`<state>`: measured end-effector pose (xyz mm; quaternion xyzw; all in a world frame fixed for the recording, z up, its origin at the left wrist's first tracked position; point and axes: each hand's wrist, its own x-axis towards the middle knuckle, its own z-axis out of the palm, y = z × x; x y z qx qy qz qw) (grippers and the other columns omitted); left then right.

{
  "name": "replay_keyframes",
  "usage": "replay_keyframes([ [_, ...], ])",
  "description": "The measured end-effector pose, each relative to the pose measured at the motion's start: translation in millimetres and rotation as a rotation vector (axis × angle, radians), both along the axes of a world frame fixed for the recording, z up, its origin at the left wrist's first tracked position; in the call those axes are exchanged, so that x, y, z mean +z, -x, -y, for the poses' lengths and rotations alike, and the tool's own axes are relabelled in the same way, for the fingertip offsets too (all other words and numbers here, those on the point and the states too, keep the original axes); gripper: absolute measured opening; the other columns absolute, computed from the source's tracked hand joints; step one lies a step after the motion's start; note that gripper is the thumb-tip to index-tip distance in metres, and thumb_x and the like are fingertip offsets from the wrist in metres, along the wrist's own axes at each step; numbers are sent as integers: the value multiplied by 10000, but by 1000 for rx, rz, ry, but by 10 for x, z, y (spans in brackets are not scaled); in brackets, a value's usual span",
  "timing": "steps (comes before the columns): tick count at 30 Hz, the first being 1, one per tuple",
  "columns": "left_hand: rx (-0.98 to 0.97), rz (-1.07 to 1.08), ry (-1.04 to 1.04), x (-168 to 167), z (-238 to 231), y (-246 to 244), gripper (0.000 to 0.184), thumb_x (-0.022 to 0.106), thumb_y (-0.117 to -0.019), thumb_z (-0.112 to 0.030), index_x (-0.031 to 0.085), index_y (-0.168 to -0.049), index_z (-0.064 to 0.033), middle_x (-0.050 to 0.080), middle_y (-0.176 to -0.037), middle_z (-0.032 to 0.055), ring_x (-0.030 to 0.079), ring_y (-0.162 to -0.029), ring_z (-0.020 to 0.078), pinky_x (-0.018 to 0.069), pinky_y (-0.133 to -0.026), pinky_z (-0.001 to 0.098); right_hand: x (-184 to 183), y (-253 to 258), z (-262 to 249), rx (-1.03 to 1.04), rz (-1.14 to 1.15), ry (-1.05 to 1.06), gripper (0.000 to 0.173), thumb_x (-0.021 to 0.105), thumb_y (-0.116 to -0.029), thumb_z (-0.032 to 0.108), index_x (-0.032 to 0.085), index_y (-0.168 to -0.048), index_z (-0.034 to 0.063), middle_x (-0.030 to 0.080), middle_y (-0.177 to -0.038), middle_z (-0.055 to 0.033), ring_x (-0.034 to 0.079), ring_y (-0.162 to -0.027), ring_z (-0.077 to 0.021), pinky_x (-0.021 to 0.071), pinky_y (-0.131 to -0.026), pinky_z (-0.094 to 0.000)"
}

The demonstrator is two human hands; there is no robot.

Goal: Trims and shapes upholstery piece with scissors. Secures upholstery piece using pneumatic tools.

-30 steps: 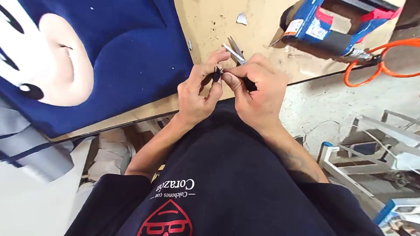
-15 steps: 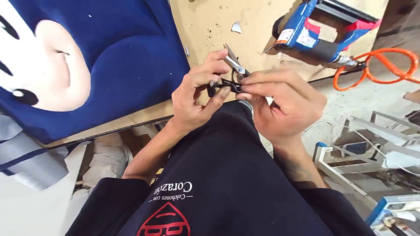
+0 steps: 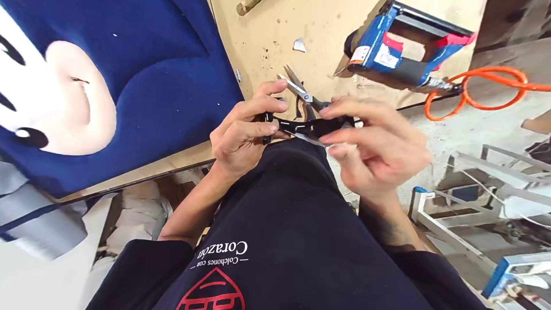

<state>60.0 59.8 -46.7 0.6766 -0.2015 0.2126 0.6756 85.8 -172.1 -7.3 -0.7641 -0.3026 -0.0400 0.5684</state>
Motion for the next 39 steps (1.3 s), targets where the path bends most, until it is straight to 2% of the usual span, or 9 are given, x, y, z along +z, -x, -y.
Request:
replay_keyframes([
  [7,-58,-186,92,-92,13,-11,145,773,-854,65,709,-968,5,655,-1248,214,689,-1127,344,633,-925,466,15,-163,12,94,-223,290,328,781,-904,152,717,-1211,55,720,-1100,-72,697,-977,-126,609,-836,-300],
  [12,-198,-772,445,-117,93,55,846,752,-927,-130,226,-1589,-114,403,-1573,152,578,-1302,310,588,-975,438,-249,-91,-242,-105,-77,345,216,755,-940,140,758,-1123,26,724,-1085,-111,704,-970,-149,597,-844,-276],
  [17,-106,-1028,516,-27,142,67,405,503,-1078,-103,436,-1477,-73,615,-1393,157,677,-1157,265,571,-979,414,-509,-67,-368,-135,-157,196,155,707,-980,126,764,-1070,13,726,-1057,-94,706,-928,-122,611,-790,-270],
  [20,-75,-1010,565,-92,92,5,346,463,-1089,-80,470,-1422,15,626,-1362,212,663,-1195,334,568,-1006,481,-553,-85,-256,-148,-414,116,302,520,-1087,220,713,-1210,23,717,-1149,-91,698,-1014,-138,605,-873,-331],
  [22,-51,-1001,533,-97,55,-26,327,448,-1094,-79,486,-1396,41,638,-1348,225,660,-1207,354,574,-1000,484,-607,-34,-94,-269,-380,350,360,501,-1089,296,657,-1299,49,691,-1213,-113,694,-1041,-171,601,-883,-350],
  [27,-100,-961,559,-96,6,-86,331,427,-1085,-19,469,-1393,93,631,-1337,260,647,-1221,375,550,-1039,500,-1103,74,346,-385,-466,908,565,696,-928,518,677,-1163,5,597,-1290,-247,570,-1194,-451,501,-957,-620],
  [33,-227,-991,550,27,2,-114,358,449,-1064,10,481,-1420,39,661,-1286,226,695,-1118,322,582,-976,448,-1224,82,230,-345,-632,1088,459,805,-832,357,693,-1021,-47,543,-1319,-254,581,-1171,-444,534,-914,-612],
  [37,-264,-1002,650,91,-16,-127,380,423,-1087,-36,446,-1463,14,648,-1249,206,703,-1026,278,598,-928,431,-1119,77,444,-202,-792,834,365,750,-872,367,733,-881,2,686,-1099,-176,682,-941,-314,574,-801,-558],
  [39,-259,-1014,739,110,-40,-116,386,374,-1096,-45,431,-1477,-16,626,-1272,178,698,-1005,258,604,-904,432,-1046,140,660,-108,-1073,453,264,601,-993,267,740,-1043,48,738,-1058,-87,709,-816,-182,614,-719,-395],
])
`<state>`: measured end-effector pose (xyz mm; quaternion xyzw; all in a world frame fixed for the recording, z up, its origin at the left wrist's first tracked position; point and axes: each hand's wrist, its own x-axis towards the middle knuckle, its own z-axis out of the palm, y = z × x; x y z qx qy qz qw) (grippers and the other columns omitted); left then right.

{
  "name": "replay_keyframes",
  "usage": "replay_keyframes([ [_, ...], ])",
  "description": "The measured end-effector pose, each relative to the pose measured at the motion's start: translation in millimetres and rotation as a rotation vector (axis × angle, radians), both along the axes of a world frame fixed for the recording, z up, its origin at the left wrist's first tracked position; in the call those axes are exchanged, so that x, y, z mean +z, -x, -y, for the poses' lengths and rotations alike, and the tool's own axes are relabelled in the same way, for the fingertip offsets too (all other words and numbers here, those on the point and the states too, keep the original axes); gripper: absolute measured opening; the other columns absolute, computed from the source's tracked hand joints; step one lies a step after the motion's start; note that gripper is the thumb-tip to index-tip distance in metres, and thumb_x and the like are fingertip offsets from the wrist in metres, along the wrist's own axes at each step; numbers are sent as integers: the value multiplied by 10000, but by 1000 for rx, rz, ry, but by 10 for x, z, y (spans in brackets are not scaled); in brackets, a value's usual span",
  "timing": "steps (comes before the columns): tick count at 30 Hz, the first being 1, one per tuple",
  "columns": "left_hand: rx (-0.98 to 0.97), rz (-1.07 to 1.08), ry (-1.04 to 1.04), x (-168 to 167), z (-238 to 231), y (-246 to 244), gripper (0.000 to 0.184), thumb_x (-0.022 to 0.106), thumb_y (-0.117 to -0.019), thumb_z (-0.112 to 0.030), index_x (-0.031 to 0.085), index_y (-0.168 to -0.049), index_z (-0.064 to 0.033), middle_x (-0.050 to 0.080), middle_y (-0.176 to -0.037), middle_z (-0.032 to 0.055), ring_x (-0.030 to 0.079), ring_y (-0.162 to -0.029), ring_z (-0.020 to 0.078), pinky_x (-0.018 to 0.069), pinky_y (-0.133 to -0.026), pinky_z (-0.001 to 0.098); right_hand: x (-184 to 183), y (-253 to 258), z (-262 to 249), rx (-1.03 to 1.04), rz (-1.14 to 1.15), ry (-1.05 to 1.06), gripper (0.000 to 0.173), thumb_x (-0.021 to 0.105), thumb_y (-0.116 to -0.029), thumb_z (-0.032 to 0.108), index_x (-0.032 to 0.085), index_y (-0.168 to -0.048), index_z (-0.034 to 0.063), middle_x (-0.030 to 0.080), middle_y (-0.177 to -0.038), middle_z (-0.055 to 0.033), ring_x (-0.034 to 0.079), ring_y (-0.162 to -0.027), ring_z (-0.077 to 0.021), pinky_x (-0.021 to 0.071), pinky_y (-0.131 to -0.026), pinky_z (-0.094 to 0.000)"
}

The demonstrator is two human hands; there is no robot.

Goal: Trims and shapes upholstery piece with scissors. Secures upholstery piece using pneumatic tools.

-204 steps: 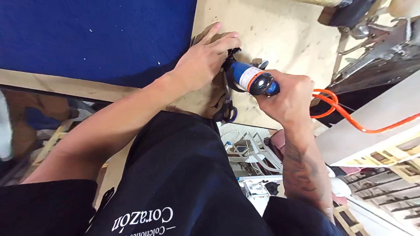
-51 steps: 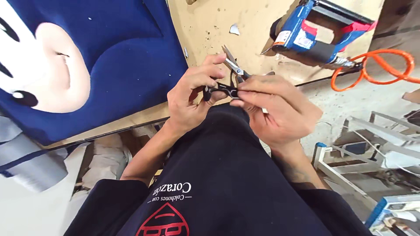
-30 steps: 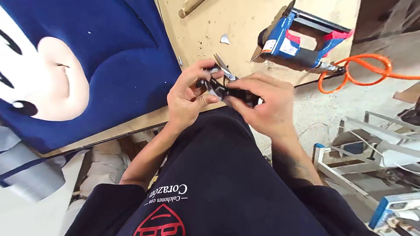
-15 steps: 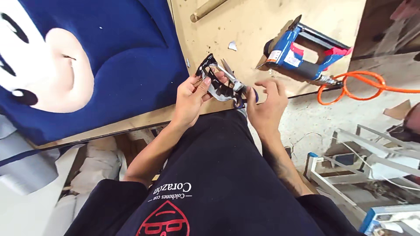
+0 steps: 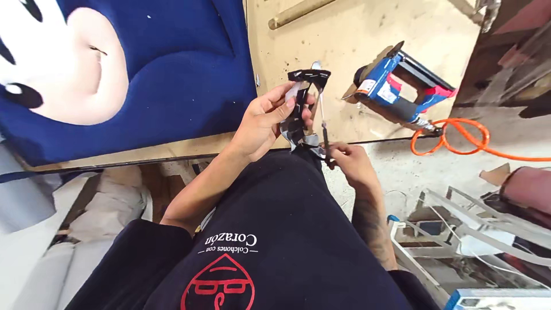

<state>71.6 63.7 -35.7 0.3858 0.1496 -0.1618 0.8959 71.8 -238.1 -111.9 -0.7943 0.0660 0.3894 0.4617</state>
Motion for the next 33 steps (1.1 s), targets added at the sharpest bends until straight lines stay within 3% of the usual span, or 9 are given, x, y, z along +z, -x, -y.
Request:
replay_keyframes([
  [2,33,-48,43,31,-19,4,392,344,-1116,-90,421,-1499,-59,628,-1289,145,702,-991,224,612,-875,402,112,80,196,-159,-154,-332,310,502,-1021,219,724,-1159,51,726,-1174,-89,704,-883,-163,606,-764,-344],
  [6,65,-72,147,107,-27,-36,370,319,-1138,-223,468,-1442,-72,614,-1329,142,694,-1006,207,607,-859,356,409,224,307,-184,67,-474,237,762,-880,146,710,-1097,70,693,-1156,-57,683,-934,-160,608,-794,-339],
  [10,7,72,180,141,11,-46,383,339,-1116,-120,415,-1484,-45,527,-1471,165,664,-1139,243,572,-970,388,504,124,96,-84,456,22,291,779,-915,297,677,-1029,49,677,-1007,-77,674,-847,-162,599,-722,-351],
  [16,-12,-4,80,15,47,-26,397,366,-1121,-135,404,-1500,-22,593,-1417,184,677,-1178,291,564,-1015,426,35,-168,-373,170,653,501,441,678,-952,345,695,-1204,-16,475,-1519,-264,339,-1464,-492,289,-1169,-685],
  [21,-58,-108,-88,-6,21,86,289,462,-1105,-189,602,-1258,11,735,-1059,166,743,-855,204,636,-775,336,817,-149,-674,149,936,-43,323,719,-975,233,697,-1220,24,650,-1319,-151,681,-1140,-227,611,-945,-404],
  [25,-319,-139,-166,-35,109,178,264,506,-1087,-181,672,-1105,23,717,-879,141,663,-621,147,580,-554,262,1267,-259,-726,545,1081,68,519,768,-916,383,644,-1380,186,468,-1562,-169,328,-1501,-405,245,-1210,-641],
  [27,-428,-136,-204,-22,157,266,250,503,-1084,-152,682,-1096,22,716,-825,125,651,-570,129,569,-511,248,1324,-258,-665,749,981,61,396,704,-966,386,697,-1305,181,569,-1471,-138,432,-1442,-380,276,-1203,-634],
  [30,-521,-203,-181,-17,175,289,274,488,-1095,-203,664,-1124,5,676,-801,110,633,-549,132,573,-491,260,1180,-224,-605,756,826,-87,254,692,-992,316,765,-1145,125,717,-1166,-88,700,-1032,-215,583,-868,-401],
  [33,-460,-312,-130,-74,137,311,426,325,-1138,-310,600,-1327,-45,704,-984,154,695,-665,207,619,-560,345,1080,-192,-579,611,760,-101,182,714,-981,234,783,-1067,89,718,-1051,-76,693,-929,-151,582,-813,-304],
])
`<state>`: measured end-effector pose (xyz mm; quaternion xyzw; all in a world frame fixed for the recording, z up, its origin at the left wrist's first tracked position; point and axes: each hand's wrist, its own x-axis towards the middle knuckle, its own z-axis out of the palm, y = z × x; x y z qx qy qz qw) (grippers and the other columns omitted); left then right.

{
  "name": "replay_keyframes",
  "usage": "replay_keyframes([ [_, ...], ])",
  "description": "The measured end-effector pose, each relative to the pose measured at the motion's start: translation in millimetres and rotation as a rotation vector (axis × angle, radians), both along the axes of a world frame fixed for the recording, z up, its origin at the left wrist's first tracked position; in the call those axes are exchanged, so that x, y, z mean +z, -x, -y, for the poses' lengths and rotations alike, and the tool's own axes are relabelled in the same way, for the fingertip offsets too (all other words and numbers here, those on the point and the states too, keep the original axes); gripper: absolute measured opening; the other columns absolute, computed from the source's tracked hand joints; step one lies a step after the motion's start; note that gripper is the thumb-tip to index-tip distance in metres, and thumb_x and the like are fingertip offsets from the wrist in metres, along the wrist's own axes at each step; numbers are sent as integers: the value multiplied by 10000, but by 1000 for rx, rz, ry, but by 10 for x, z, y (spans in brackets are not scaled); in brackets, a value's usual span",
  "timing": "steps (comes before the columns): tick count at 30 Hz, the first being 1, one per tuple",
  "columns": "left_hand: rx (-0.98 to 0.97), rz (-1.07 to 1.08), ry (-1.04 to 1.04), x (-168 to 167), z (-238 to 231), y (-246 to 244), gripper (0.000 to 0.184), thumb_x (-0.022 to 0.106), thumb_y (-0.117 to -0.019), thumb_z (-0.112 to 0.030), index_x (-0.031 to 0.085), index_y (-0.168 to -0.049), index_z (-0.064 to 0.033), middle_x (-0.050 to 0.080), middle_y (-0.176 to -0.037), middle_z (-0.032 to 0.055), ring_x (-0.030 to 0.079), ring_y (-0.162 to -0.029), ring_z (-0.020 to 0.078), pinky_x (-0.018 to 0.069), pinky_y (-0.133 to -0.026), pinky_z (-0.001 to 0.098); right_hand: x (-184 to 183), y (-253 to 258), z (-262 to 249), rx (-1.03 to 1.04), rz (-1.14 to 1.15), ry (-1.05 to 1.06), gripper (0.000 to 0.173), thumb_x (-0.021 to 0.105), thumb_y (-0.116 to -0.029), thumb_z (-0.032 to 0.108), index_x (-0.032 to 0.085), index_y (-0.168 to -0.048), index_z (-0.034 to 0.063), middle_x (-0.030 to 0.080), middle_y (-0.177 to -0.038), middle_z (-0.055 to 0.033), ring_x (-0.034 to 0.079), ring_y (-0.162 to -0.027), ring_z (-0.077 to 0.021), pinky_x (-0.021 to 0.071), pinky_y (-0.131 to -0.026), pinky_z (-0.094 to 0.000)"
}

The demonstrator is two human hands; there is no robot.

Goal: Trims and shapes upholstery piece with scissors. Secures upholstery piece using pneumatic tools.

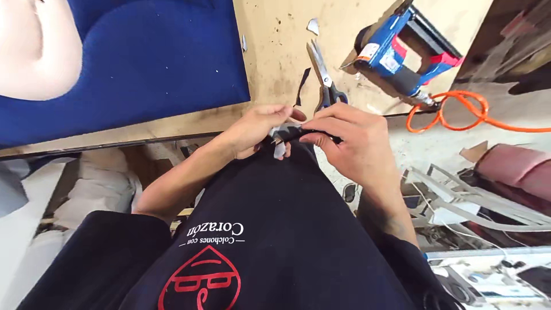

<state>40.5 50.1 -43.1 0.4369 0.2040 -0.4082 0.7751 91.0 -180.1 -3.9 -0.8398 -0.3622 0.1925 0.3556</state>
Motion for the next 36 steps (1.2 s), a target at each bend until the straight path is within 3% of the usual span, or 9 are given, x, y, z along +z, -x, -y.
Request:
replay_keyframes([
  [3,137,259,-161,-79,-138,101,386,332,-1135,-247,537,-1401,-58,671,-1294,112,746,-939,259,666,-699,435,-65,17,27,-174,-36,30,205,706,-990,229,766,-1110,74,710,-1047,-74,679,-916,-118,573,-814,-267],
  [6,39,828,-417,-171,-320,139,572,699,-987,-281,494,-1461,-33,475,-1531,101,701,-1085,203,673,-796,379,-163,27,18,-265,-120,52,219,677,-1008,258,755,-1139,100,703,-1029,-57,669,-874,-98,569,-764,-250],
  [8,-38,1025,-595,-204,-348,128,621,829,-886,-264,570,-1392,-13,496,-1499,136,685,-1081,171,652,-813,318,-316,36,-52,-264,-156,49,216,661,-1014,252,751,-1156,116,690,-1014,-55,658,-875,-115,561,-772,-274],
  [12,0,1242,-904,-775,-334,95,205,704,-947,-34,726,-1147,9,702,-1222,151,691,-1131,212,590,-970,336,-1078,-52,-269,-239,29,-36,182,671,-1006,237,775,-1120,141,711,-1059,-62,637,-1077,-226,474,-1000,-475],
  [16,58,1234,-972,-1247,-358,122,203,634,-972,17,742,-1144,18,706,-1268,145,690,-1174,221,570,-1018,345,-1686,-97,-406,-202,221,3,171,624,-1021,210,751,-1112,138,712,-1167,-70,565,-1278,-326,341,-1114,-643],
  [21,187,1188,-955,-1179,-326,171,203,660,-946,26,750,-1128,21,735,-1212,146,714,-1143,215,594,-999,362,-1406,-21,-530,-147,93,-166,332,707,-964,130,686,-1290,69,676,-1275,-157,642,-1222,-256,535,-1054,-403],
  [27,187,1214,-927,-815,-324,110,179,686,-940,11,761,-1102,17,762,-1132,136,745,-1055,193,620,-942,341,-986,31,-612,-197,37,-410,188,815,-892,124,754,-999,-17,711,-1069,-135,699,-1005,-175,606,-887,-313],
  [30,135,1224,-1005,-573,-296,142,178,718,-924,-11,765,-1095,6,770,-1050,125,749,-932,155,620,-846,289,-816,79,-631,-266,-50,-428,166,829,-877,119,750,-948,-9,711,-1012,-117,702,-949,-159,614,-835,-303],
  [36,55,1137,-1005,-394,-211,237,156,750,-937,-112,771,-1063,-22,769,-1025,94,740,-921,128,614,-848,276,-857,148,-568,-305,-234,-462,83,731,-946,69,698,-943,-8,700,-1003,-115,708,-903,-158,629,-742,-300],
])
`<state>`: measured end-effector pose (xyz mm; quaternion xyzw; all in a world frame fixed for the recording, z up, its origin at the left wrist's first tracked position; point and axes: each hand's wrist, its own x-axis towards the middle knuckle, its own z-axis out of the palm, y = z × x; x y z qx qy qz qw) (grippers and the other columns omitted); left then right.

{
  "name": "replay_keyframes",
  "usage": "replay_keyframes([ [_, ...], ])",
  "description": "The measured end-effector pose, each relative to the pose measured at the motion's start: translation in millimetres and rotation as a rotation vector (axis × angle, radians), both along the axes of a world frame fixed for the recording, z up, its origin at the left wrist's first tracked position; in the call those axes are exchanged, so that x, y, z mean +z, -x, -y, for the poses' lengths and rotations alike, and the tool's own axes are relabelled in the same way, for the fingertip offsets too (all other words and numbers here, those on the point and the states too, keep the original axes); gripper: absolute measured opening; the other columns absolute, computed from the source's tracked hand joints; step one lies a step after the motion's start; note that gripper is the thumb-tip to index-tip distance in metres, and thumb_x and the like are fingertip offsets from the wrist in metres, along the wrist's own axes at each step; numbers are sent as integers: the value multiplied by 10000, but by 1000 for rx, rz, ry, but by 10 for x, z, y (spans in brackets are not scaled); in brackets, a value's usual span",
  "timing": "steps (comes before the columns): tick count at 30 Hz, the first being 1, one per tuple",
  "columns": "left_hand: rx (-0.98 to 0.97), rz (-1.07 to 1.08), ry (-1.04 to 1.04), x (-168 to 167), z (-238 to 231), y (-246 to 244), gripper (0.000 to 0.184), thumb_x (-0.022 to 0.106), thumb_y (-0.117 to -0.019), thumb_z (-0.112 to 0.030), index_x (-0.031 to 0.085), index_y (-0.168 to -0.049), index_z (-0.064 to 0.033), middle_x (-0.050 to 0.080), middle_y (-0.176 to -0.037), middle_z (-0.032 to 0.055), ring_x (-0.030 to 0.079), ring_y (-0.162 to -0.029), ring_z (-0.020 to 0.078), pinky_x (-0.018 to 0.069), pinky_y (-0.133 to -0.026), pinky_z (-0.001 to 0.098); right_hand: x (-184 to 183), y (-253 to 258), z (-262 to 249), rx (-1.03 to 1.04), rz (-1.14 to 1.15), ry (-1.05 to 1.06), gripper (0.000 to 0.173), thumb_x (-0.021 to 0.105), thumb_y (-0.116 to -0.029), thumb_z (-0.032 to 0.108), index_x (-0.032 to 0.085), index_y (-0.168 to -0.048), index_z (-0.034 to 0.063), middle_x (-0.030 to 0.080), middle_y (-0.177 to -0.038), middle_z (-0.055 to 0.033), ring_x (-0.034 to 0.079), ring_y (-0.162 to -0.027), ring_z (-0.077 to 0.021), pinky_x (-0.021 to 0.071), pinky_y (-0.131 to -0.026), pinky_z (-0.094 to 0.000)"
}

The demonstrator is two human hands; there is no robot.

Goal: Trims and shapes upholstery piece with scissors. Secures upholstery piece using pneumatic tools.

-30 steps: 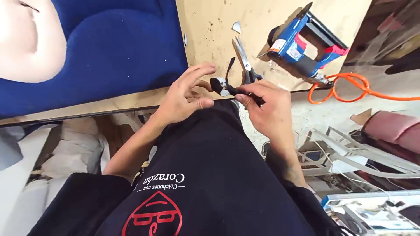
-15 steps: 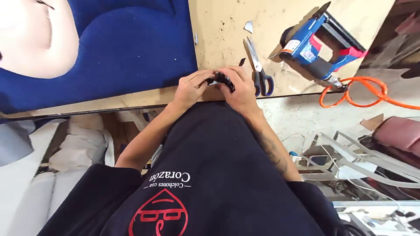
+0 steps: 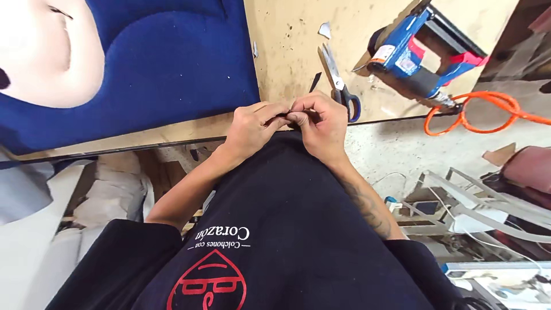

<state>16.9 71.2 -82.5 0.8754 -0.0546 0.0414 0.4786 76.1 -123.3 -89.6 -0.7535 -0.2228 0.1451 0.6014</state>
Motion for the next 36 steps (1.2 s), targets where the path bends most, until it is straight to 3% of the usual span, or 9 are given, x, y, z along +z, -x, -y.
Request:
replay_keyframes([
  [11,-18,-292,-46,73,72,110,182,700,-965,-219,789,-1013,-68,775,-934,44,737,-833,73,618,-795,251,-146,142,-24,52,121,210,78,631,-988,41,684,-938,14,679,-897,-98,674,-835,-152,576,-753,-297],
  [15,-133,-351,-219,18,73,41,179,616,-952,-126,756,-875,-44,742,-820,91,715,-782,192,561,-763,398,-130,147,-34,123,210,268,107,607,-1007,42,698,-973,-2,701,-942,-122,700,-879,-190,590,-797,-315],
  [19,-84,-221,-195,-306,60,65,192,581,-971,-50,769,-977,-11,767,-934,122,749,-902,233,596,-868,410,101,-67,72,357,61,759,440,680,-989,344,603,-1350,107,642,-1293,-158,619,-1203,-363,541,-953,-550],
  [22,0,-68,-156,-455,50,-23,191,609,-1025,-113,765,-1072,-12,769,-1047,119,751,-982,205,607,-917,360,-127,-143,182,373,-28,955,363,709,-929,208,686,-1285,141,696,-1168,-201,670,-1058,-460,538,-781,-696],
  [24,10,-25,-230,-600,24,-104,205,612,-1029,-148,772,-1073,-28,764,-1133,101,741,-1058,204,603,-941,367,-295,-185,195,299,-5,951,286,611,-982,169,727,-1244,170,711,-1086,-187,698,-980,-420,559,-738,-652],
  [27,-59,-30,-354,-764,-53,-169,197,622,-1021,-174,775,-978,-58,737,-1204,54,625,-1270,246,484,-1118,410,-509,-248,175,235,161,882,311,562,-971,54,743,-1211,133,666,-1144,-173,639,-1107,-374,540,-920,-555],
  [31,-73,-12,-375,-890,-80,-161,171,642,-1001,-128,758,-924,-28,717,-1093,101,629,-1165,285,473,-1086,413,-888,-264,170,196,483,738,341,491,-975,-42,730,-1174,97,669,-1141,-162,574,-1225,-386,398,-1084,-602],
  [34,-72,23,-384,-923,-100,-155,191,631,-1022,-164,767,-975,-38,744,-1079,77,667,-1075,257,506,-1019,385,-1008,-283,235,165,527,686,301,507,-1023,58,726,-1213,138,675,-1153,-153,569,-1240,-381,384,-1094,-598],
  [36,-110,26,-365,-924,-123,-125,177,640,-1019,-163,765,-1005,-38,754,-1116,69,692,-1089,242,477,-1085,403,-990,-272,257,166,487,690,288,538,-1068,302,709,-1273,194,652,-1224,-140,532,-1285,-379,346,-1112,-624],
])
